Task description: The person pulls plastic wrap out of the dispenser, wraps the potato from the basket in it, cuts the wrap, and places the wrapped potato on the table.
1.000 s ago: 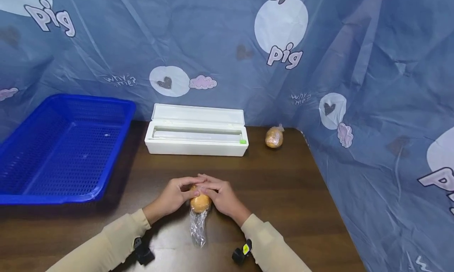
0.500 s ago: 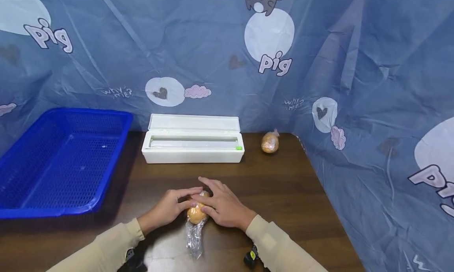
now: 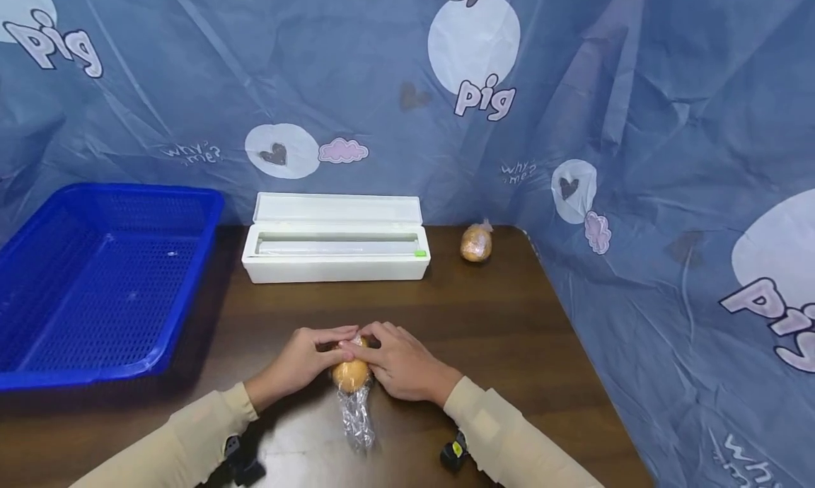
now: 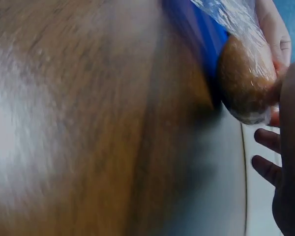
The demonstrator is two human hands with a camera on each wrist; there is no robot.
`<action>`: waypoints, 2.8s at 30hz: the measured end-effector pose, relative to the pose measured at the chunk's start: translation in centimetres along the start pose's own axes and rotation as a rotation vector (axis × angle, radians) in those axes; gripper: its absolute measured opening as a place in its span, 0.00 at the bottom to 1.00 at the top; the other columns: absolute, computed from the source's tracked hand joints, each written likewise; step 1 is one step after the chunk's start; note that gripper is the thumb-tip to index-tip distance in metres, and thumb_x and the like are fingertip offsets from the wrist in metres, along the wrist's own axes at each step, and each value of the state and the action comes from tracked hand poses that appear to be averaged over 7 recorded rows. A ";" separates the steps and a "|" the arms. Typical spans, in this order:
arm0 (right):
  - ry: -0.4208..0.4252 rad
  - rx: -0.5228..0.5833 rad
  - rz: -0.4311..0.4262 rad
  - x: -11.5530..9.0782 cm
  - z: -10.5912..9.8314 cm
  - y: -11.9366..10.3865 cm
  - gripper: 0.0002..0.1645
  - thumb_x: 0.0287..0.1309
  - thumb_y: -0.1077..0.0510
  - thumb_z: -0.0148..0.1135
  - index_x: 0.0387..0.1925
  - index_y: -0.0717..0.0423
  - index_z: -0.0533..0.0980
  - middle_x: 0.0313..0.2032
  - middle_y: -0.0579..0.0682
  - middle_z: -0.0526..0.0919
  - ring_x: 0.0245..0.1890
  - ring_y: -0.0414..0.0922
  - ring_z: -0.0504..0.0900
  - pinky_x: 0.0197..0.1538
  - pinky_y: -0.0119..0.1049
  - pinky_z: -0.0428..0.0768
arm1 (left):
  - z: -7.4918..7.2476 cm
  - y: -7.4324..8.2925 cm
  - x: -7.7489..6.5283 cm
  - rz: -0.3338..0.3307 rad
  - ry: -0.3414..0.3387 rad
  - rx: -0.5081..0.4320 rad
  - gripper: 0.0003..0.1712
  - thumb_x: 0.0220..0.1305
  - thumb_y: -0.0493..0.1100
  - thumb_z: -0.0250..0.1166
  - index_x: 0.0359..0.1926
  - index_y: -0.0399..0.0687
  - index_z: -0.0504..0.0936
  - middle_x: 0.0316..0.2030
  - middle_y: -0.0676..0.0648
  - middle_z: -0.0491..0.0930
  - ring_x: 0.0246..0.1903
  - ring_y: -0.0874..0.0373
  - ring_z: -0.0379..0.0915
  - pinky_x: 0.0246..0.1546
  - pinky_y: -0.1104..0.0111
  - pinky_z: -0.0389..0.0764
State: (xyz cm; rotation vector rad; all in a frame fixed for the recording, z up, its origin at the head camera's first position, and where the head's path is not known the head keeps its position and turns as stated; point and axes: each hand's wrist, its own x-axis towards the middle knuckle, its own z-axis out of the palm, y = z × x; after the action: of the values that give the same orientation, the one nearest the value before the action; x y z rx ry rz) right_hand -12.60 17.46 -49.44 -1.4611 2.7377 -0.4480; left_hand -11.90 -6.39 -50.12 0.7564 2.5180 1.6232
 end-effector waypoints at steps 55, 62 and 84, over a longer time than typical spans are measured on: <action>0.270 0.717 0.292 3.7 2.7 -0.5 0.33 0.47 0.55 0.81 0.58 0.51 0.82 0.37 0.47 0.72 0.39 0.40 0.70 0.41 0.32 0.76 | -0.1 0.0 0.5 -0.175 0.005 -0.150 0.12 0.57 0.29 0.72 0.44 0.32 0.87 0.45 0.37 0.86 0.49 0.46 0.81 0.48 0.64 0.82; 0.196 0.751 0.256 4.4 2.0 0.2 0.26 0.55 0.55 0.76 0.56 0.56 0.83 0.35 0.48 0.72 0.37 0.42 0.71 0.37 0.33 0.79 | -0.3 -0.5 0.3 -0.204 0.015 -0.240 0.10 0.61 0.29 0.69 0.44 0.31 0.87 0.48 0.35 0.85 0.52 0.44 0.80 0.48 0.66 0.82; 0.257 0.853 0.275 5.3 0.3 -0.7 0.12 0.61 0.68 0.67 0.47 0.68 0.84 0.28 0.46 0.73 0.30 0.38 0.69 0.32 0.30 0.70 | -0.8 -0.4 0.2 -0.163 -0.055 -0.278 0.15 0.63 0.30 0.69 0.50 0.26 0.84 0.50 0.32 0.83 0.52 0.44 0.79 0.49 0.67 0.81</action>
State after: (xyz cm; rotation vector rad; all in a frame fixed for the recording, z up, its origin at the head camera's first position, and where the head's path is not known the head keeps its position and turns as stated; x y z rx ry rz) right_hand -14.98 12.69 -48.83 -0.8303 2.3085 -1.6037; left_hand -12.50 -7.10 -50.09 0.5425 2.1868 1.8137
